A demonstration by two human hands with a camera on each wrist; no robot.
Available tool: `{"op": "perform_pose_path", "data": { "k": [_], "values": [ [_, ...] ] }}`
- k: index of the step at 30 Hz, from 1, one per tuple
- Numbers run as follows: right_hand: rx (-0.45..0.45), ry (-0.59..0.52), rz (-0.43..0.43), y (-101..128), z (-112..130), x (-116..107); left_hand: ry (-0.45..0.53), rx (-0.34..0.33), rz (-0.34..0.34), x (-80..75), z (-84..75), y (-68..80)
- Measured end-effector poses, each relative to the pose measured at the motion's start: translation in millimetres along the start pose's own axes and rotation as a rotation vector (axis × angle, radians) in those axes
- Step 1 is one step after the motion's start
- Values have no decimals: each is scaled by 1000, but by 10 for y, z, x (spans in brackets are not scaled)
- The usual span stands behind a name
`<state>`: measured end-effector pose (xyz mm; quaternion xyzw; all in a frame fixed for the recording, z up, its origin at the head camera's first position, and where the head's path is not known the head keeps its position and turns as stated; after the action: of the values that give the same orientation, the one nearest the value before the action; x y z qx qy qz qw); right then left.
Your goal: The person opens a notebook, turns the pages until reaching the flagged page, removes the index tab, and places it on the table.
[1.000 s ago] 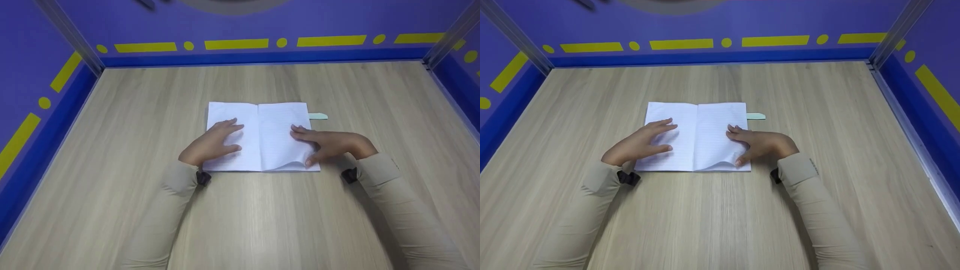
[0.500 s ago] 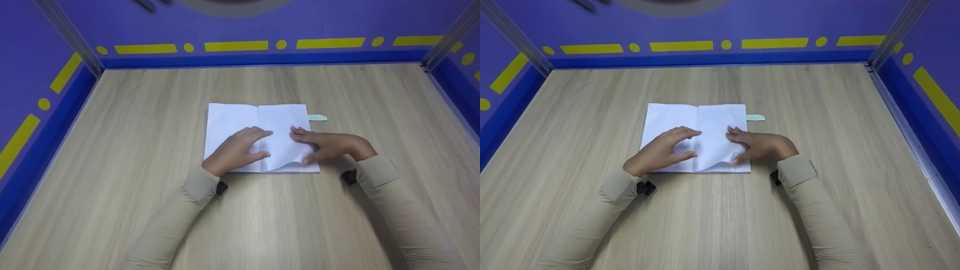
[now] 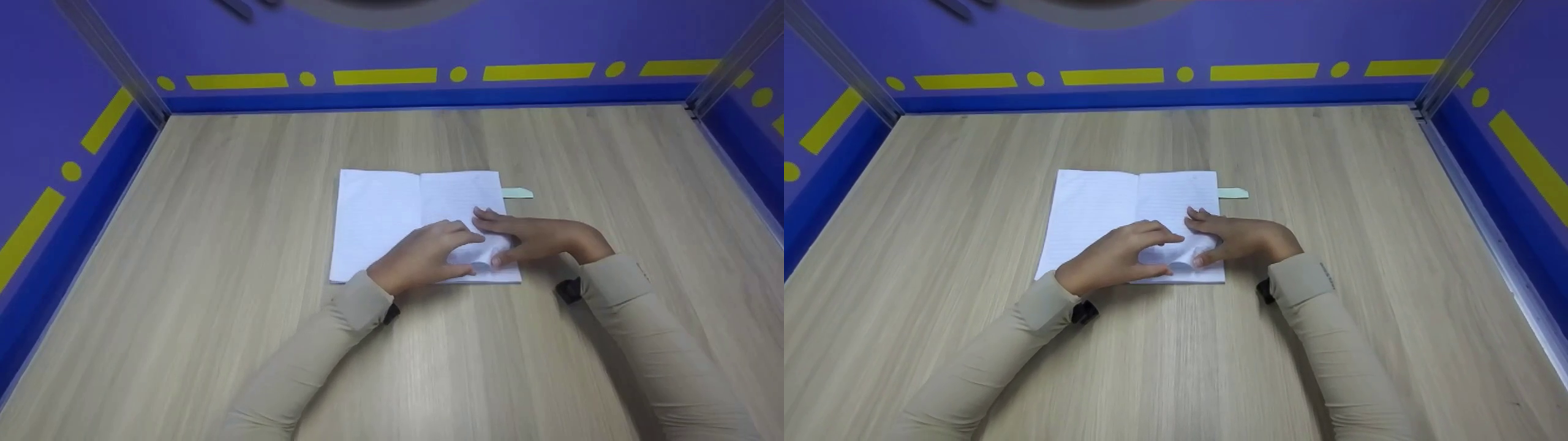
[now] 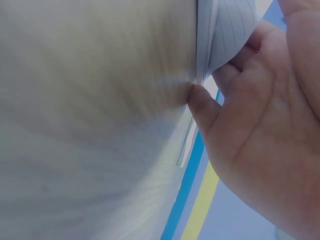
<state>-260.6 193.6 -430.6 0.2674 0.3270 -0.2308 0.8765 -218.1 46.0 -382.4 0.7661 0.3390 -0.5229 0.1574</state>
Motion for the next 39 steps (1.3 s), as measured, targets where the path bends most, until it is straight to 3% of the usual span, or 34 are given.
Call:
{"op": "perform_pose_path", "data": {
  "k": [8,25,34,39],
  "values": [
    [9,-1,3,-3,-15,3,3,-7,53,96,-59,-84],
    [6,-30,-4,-2,-29,9,22,-12,65,145,-99,-192],
    [8,-39,-58,15,-56,-16,51,-1,53,120,-87,-188],
    [-9,-16,-132,39,-75,-82,55,10,26,81,-65,-160]
  ]
}}
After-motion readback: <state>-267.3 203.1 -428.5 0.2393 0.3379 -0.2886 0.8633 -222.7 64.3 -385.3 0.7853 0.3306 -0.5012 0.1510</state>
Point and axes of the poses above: each hand's wrist, its own y-axis away from the middle knuckle, its own x-axis out of the palm, z = x × y, the point moved 7 cm from there along -y, towards the middle knuckle, and after that the axes turned 6 degrees about -x, right-handed, at the moved point
